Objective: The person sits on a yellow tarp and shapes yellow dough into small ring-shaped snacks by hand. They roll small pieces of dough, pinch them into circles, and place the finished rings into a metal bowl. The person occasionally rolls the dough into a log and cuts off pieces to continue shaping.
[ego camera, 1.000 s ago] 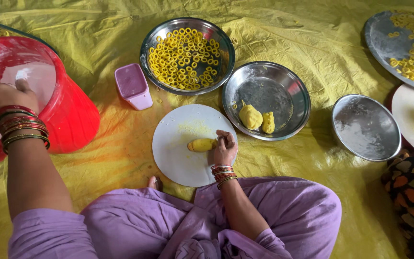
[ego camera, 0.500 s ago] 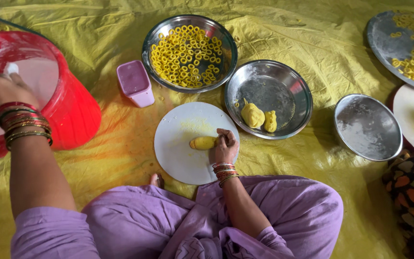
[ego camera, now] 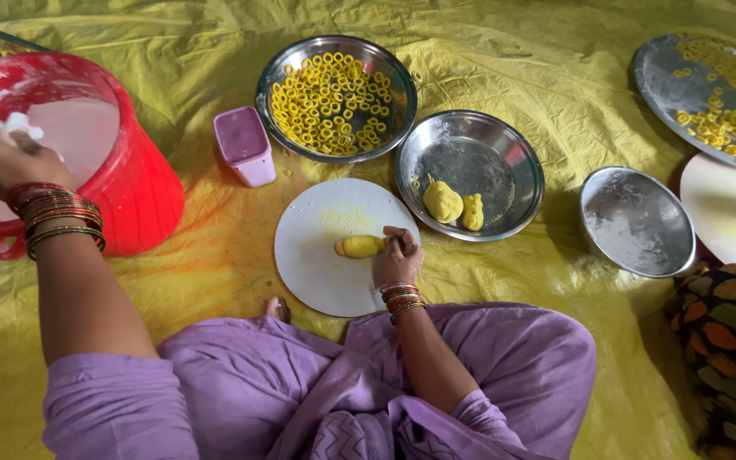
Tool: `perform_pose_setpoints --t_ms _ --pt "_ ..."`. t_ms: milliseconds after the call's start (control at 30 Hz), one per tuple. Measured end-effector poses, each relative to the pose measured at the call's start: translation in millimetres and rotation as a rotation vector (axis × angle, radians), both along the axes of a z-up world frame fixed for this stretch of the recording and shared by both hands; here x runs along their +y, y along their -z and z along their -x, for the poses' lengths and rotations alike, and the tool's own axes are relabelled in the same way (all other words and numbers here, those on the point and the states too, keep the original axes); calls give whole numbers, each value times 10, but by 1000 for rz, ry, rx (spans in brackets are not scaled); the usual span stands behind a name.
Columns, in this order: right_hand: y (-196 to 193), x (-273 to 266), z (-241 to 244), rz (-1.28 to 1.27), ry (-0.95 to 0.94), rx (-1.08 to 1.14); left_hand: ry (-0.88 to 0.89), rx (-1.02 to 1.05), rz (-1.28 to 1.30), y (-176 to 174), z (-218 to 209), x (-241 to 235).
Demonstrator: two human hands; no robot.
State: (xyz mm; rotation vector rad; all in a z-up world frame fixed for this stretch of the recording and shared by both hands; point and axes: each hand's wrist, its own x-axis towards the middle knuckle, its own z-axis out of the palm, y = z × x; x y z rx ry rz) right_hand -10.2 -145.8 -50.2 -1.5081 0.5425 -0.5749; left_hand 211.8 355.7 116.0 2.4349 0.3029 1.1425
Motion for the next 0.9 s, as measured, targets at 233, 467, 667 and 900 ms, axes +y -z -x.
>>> perform_pose_setpoints --t_ms 233,467,667,900 --pt "220 -109 -21 -159 -49 -164 -146 -187 383 -79 116 -60" --pt "206 -132 24 -155 -26 -56 162 -57 688 -333 415 -45" --pt "207 -132 91 -128 17 -52 477 -206 927 -335 418 -80" --pt "213 -97 63 -210 -31 -238 841 -150 1246 79 874 -1252"
